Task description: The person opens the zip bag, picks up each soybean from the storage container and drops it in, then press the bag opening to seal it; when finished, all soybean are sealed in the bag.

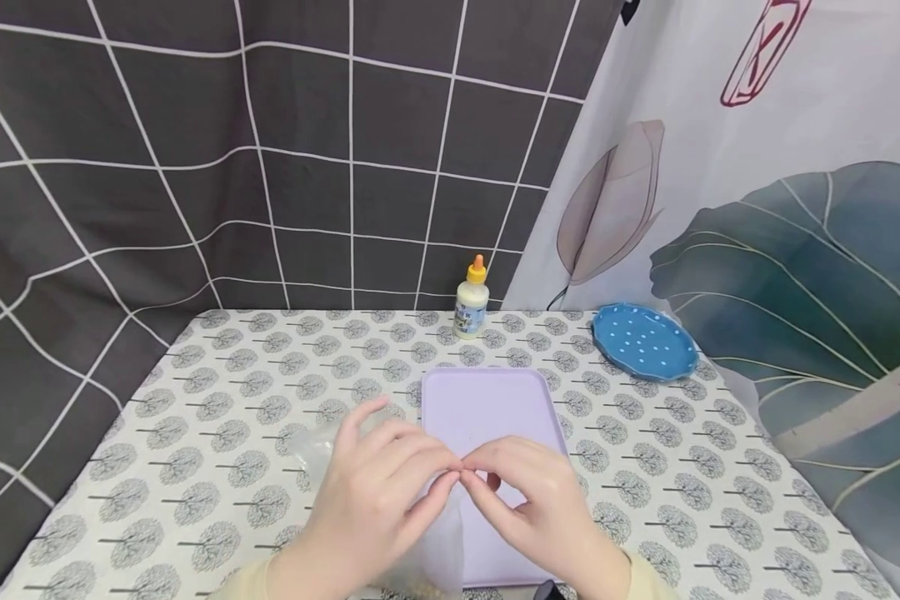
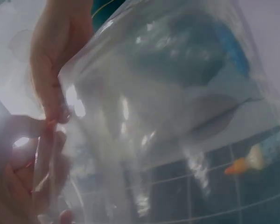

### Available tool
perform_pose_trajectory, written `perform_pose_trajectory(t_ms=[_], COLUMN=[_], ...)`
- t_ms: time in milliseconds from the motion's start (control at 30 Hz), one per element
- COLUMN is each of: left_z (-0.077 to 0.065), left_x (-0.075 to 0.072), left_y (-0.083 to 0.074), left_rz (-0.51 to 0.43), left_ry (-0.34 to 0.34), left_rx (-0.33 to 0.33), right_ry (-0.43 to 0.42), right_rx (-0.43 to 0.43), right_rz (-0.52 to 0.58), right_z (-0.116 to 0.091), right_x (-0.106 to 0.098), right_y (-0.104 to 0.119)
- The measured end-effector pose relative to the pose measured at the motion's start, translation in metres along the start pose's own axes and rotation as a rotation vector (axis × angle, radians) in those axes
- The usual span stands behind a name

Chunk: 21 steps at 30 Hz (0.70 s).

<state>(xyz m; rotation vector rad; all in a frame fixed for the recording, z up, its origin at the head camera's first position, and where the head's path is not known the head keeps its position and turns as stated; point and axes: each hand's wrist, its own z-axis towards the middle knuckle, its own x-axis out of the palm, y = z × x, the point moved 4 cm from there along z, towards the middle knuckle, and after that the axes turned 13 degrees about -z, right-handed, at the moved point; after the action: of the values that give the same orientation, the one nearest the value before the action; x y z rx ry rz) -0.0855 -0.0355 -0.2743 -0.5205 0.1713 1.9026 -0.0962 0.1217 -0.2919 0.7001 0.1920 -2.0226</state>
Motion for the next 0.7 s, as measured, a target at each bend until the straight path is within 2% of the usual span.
perform_pose_trajectory(t_ms=[267, 567, 700], left_z=[-0.001, 0.000, 0.000], left_x=[-0.008, -0.012, -0.012], left_y=[0.001, 0.001, 0.002], left_rz=[-0.017, 0.014, 0.000], left_ry=[0.052, 0.076, 0.076], left_rx=[0.000, 0.080, 0.101], right_ry=[-0.023, -0.027, -0.026], right_rx=[-0.077, -0.115, -0.116], right_rz=[0.007, -0.021, -0.046], right_z=[0.010, 0.011, 0.010], right_x=[-0.006, -0.011, -0.013], right_y=[0.009, 0.011, 0.009])
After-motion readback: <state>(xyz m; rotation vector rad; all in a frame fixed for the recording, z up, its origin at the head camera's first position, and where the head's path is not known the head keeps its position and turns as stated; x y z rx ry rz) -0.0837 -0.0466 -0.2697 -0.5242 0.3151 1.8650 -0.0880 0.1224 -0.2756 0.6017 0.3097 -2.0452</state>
